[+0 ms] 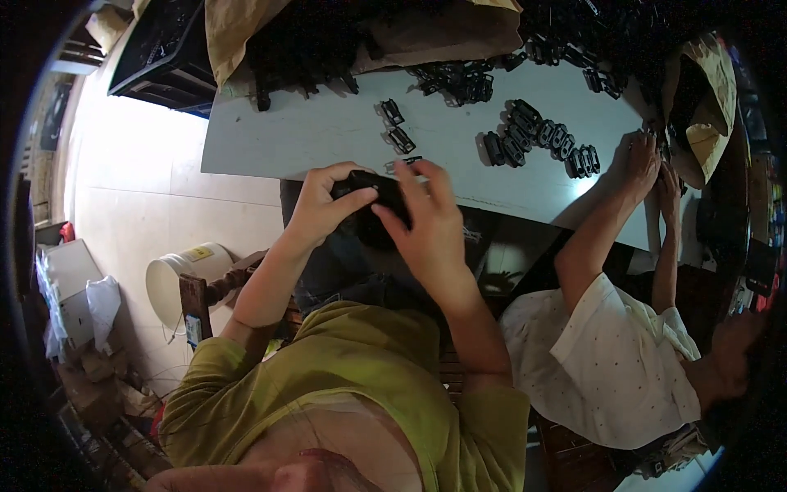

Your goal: Assembling plastic side-release buckles by joining male and female components at a workbench.

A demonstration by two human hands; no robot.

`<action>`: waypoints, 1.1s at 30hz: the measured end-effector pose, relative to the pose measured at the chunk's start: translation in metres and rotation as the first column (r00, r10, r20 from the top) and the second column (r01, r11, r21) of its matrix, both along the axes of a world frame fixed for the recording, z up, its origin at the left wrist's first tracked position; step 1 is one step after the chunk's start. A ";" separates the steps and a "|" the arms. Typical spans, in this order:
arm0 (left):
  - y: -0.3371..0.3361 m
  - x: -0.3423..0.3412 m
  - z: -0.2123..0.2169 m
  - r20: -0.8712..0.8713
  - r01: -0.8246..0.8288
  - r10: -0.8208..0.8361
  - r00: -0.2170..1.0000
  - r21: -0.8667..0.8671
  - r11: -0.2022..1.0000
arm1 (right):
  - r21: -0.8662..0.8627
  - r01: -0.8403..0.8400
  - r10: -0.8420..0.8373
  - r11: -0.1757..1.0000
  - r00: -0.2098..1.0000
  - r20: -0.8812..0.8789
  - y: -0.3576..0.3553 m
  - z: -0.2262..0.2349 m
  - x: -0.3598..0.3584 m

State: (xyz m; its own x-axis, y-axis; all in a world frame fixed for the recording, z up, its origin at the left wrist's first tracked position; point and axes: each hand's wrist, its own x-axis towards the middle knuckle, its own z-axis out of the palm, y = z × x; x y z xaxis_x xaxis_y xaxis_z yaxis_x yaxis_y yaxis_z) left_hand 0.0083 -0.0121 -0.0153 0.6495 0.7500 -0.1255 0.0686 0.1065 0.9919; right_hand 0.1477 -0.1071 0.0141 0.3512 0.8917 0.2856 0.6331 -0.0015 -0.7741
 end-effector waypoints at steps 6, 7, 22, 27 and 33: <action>-0.008 -0.013 -0.005 0.020 0.168 -0.174 0.985 0.174 0.970 | -0.100 -0.220 0.125 0.970 0.811 -0.571 -0.025 -0.029 0.016; -0.013 -0.016 -0.014 0.014 0.176 -0.180 0.983 0.157 0.972 | -0.130 -0.236 0.111 0.963 0.786 -0.608 -0.029 -0.035 0.015; -0.037 -0.028 -0.032 -0.185 0.222 -0.216 0.959 0.012 0.975 | -0.185 -0.327 0.167 0.927 0.800 -0.577 -0.053 -0.051 0.016; -0.003 -0.027 -0.006 -0.234 0.258 -0.156 0.960 0.513 0.819 | 0.149 0.157 -0.198 0.976 0.926 0.321 -0.032 -0.044 0.078; 0.083 0.010 -0.012 -0.187 0.023 0.276 0.943 0.863 0.505 | -0.049 0.280 -0.211 0.959 0.818 0.535 0.001 -0.079 0.109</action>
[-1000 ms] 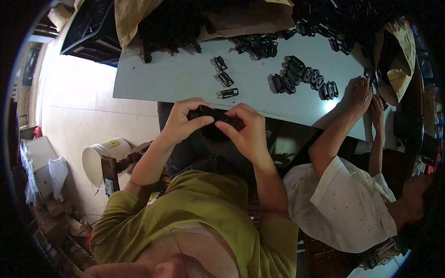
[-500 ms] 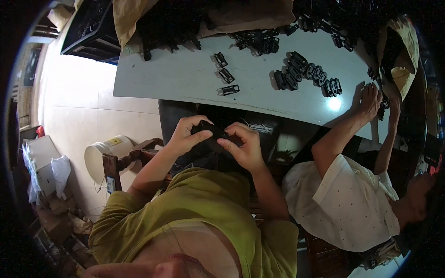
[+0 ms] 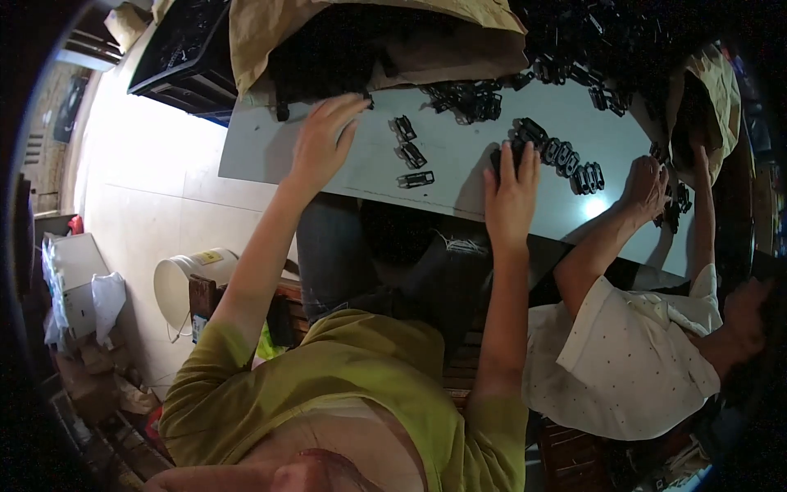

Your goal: Assembling plastic side-release buckles by joining male and female components at a workbench.

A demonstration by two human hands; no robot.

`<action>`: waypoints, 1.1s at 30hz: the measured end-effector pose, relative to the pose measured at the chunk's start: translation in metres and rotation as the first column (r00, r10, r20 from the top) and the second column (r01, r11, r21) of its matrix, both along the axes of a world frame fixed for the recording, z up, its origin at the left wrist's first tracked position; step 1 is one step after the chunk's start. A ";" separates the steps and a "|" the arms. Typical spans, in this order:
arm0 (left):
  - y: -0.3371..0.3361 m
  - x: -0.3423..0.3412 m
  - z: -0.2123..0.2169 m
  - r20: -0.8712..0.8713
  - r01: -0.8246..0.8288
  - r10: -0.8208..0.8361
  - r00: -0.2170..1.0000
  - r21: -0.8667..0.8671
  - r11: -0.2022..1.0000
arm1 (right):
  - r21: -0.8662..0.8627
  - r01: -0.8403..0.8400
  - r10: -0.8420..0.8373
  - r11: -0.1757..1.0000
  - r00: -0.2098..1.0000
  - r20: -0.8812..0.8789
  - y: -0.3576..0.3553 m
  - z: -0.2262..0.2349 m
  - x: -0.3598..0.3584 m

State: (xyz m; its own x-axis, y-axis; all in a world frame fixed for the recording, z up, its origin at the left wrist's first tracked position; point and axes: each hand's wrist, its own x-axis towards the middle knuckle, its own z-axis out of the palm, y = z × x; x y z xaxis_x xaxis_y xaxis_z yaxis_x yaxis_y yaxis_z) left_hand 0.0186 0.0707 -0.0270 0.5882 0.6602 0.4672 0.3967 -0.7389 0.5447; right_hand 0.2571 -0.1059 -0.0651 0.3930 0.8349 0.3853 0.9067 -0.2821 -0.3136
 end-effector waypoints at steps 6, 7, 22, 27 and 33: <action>0.040 0.017 -0.007 -0.302 -0.008 0.127 0.945 0.368 0.930 | -0.014 -0.121 0.121 0.993 0.992 -0.035 0.006 0.002 -0.034; 0.044 0.017 -0.008 -0.358 0.020 0.129 0.925 0.384 0.923 | -0.020 -0.156 0.154 0.988 0.987 -0.054 0.007 0.005 -0.037; -0.029 -0.009 0.020 0.163 0.192 -0.127 0.979 -0.492 0.850 | -0.028 -0.106 0.105 0.994 0.994 -0.038 -0.017 0.018 -0.060; -0.062 -0.017 0.010 0.271 0.271 -0.099 0.957 -0.729 0.629 | 0.032 -0.093 0.093 0.995 0.793 -0.603 -0.010 0.036 -0.055; -0.080 -0.014 0.017 0.223 0.295 -0.194 0.955 -0.662 0.690 | 0.134 -0.341 0.357 0.930 0.761 -0.542 -0.007 0.075 -0.090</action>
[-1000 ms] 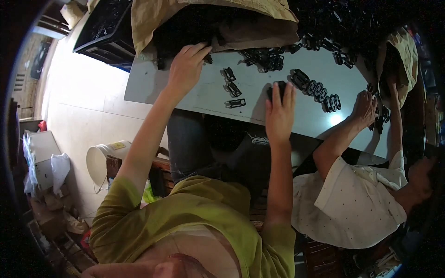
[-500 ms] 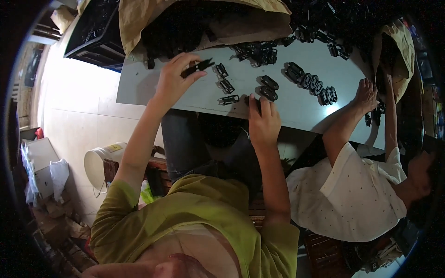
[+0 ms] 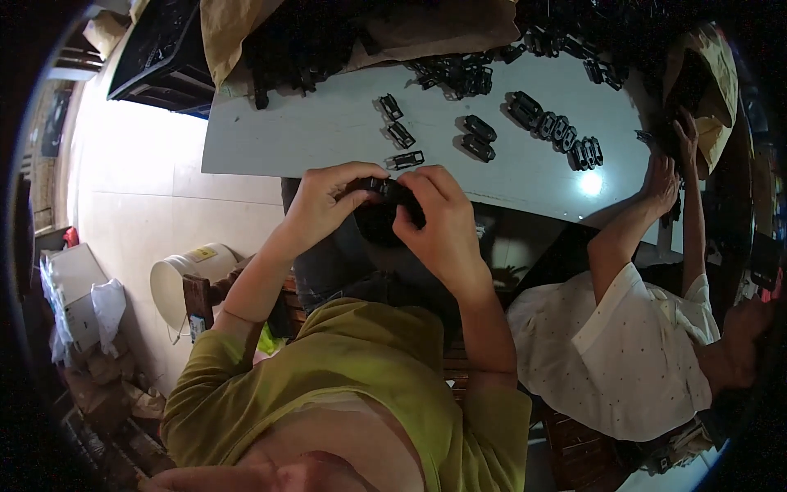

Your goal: Assembling plastic side-release buckles by joining male and female components at a workbench.

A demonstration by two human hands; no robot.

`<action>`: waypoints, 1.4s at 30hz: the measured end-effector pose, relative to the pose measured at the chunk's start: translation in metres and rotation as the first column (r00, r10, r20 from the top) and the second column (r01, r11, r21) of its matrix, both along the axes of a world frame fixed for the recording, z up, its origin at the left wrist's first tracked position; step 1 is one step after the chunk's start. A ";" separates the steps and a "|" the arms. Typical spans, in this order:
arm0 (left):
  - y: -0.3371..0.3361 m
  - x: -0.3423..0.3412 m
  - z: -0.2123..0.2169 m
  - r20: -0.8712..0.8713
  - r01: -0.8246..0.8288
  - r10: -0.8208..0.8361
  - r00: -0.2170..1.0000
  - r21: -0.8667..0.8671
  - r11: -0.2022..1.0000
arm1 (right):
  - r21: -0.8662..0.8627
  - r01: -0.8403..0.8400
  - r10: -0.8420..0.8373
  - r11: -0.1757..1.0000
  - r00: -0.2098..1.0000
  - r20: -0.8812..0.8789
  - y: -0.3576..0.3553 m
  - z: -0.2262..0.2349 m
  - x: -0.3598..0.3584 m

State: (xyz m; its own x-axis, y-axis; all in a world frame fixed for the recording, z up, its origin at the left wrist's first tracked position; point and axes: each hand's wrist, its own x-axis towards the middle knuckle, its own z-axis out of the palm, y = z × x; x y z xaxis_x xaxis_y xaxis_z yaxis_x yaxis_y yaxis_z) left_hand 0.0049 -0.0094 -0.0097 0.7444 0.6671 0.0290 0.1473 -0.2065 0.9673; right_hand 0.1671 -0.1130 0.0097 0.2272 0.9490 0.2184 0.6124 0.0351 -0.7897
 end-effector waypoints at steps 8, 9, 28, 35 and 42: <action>-0.004 0.000 0.012 -0.047 0.027 -0.029 0.998 -0.061 0.998 | 0.072 0.041 -0.051 0.997 0.988 0.143 -0.005 0.006 0.000; -0.005 0.000 0.011 -0.047 0.025 -0.028 0.998 -0.060 0.998 | 0.068 0.038 -0.048 0.997 0.987 0.153 -0.006 0.006 -0.001; -0.021 0.002 0.009 0.013 -0.025 0.025 1.000 0.036 0.999 | 0.099 0.008 -0.033 0.995 0.965 0.259 -0.013 0.001 -0.012; -0.021 0.001 0.006 0.215 0.012 0.003 0.977 -0.072 0.997 | -0.138 -0.016 -0.034 0.990 0.935 -0.354 -0.024 -0.006 0.002; -0.025 -0.004 -0.006 0.235 0.013 0.044 0.971 -0.238 0.971 | -0.156 -0.095 0.019 0.983 0.902 -0.431 -0.016 -0.016 -0.007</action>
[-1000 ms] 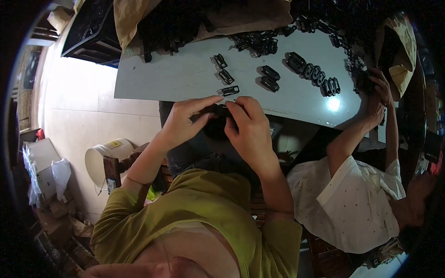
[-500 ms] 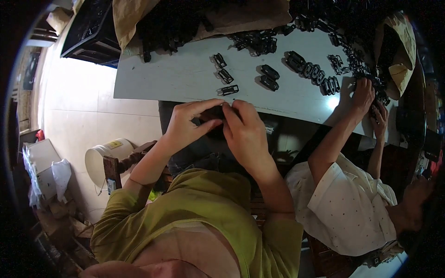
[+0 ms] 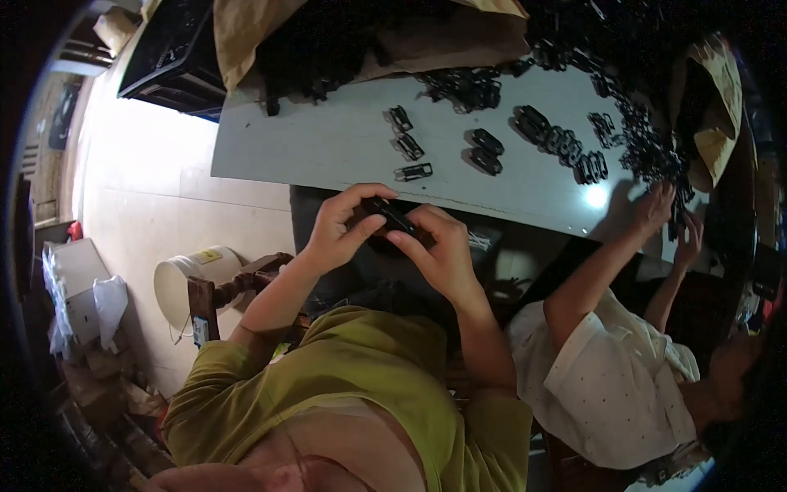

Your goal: Assembling plastic side-release buckles by joining male and female components at a workbench.

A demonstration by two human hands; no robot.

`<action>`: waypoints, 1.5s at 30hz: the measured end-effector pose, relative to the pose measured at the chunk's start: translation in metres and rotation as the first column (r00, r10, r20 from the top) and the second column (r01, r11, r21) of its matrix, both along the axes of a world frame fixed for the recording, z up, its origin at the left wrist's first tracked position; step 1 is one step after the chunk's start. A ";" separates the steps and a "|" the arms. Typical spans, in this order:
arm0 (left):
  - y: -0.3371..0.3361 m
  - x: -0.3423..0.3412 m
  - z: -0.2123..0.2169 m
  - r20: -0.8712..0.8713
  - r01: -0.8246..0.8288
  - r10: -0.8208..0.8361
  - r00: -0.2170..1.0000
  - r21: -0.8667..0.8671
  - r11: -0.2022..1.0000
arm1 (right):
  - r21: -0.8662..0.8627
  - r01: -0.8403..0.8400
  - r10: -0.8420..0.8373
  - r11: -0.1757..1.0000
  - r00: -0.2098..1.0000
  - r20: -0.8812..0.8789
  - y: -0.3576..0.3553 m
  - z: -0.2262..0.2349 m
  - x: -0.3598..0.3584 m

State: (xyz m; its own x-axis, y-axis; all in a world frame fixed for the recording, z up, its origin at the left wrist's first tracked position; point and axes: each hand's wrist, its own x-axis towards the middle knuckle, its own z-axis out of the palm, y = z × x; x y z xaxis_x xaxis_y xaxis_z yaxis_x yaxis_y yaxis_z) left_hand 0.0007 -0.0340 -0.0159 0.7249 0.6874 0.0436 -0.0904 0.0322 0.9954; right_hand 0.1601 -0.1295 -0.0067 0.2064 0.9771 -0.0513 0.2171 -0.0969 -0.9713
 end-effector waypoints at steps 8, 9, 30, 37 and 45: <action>0.000 -0.002 -0.001 0.053 0.078 -0.071 0.996 -0.147 0.986 | 0.024 -0.075 0.077 0.997 0.987 -0.143 -0.005 -0.010 0.001; 0.005 -0.005 -0.006 0.048 0.071 -0.065 0.997 -0.144 0.987 | 0.086 -0.080 0.080 0.993 0.997 0.006 0.001 -0.004 0.005; 0.148 -0.003 -0.001 -0.103 -0.104 0.559 0.823 0.940 0.326 | 0.045 0.355 -0.274 0.934 0.629 0.727 0.024 -0.031 0.064; 0.059 0.014 0.002 0.097 -0.320 0.324 0.941 -0.052 0.946 | 0.332 0.143 -0.300 0.932 0.818 0.490 0.042 0.018 -0.005; 0.030 0.028 0.022 -0.030 -0.315 0.318 0.948 0.084 0.945 | 0.415 0.069 -0.352 0.907 0.665 0.659 0.047 0.022 -0.010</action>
